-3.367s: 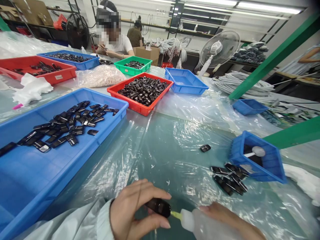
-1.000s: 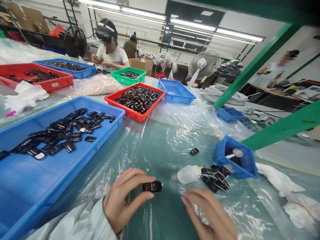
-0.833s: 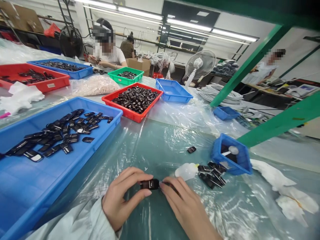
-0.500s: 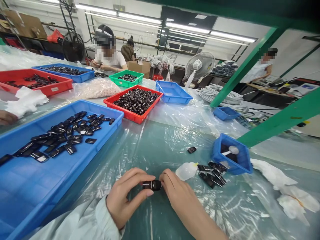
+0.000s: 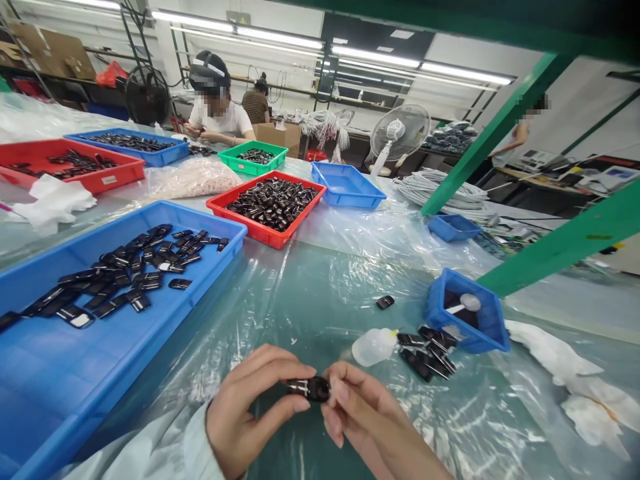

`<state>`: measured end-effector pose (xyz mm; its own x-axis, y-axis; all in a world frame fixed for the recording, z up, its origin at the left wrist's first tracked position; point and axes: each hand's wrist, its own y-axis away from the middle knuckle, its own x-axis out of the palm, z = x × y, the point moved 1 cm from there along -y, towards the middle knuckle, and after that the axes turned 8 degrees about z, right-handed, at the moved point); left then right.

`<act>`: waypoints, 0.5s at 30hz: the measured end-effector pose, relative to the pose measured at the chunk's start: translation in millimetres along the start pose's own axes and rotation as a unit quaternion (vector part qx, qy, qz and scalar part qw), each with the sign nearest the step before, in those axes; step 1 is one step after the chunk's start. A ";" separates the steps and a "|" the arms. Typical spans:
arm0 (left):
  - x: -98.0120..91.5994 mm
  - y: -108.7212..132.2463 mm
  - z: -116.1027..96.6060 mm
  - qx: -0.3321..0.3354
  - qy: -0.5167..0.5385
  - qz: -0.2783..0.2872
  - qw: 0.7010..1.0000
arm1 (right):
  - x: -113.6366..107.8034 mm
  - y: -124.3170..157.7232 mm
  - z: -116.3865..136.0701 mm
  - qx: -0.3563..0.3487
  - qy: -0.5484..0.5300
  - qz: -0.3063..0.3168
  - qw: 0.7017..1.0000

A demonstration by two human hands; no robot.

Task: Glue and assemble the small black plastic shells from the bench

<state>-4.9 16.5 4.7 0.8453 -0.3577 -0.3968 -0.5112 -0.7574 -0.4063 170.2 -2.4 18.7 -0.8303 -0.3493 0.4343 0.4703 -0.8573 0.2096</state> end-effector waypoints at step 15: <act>3.9 1.6 -13.9 0.081 -0.082 -0.025 0.993 | 22.1 3.5 -14.8 0.053 -0.181 0.002 0.982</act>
<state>-0.3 6.3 13.9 0.8401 -0.2185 -0.4965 -0.4995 -0.6686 -0.5509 149.0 -18.7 16.1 -0.6774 -0.1788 0.7135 0.5169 -0.8059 0.2888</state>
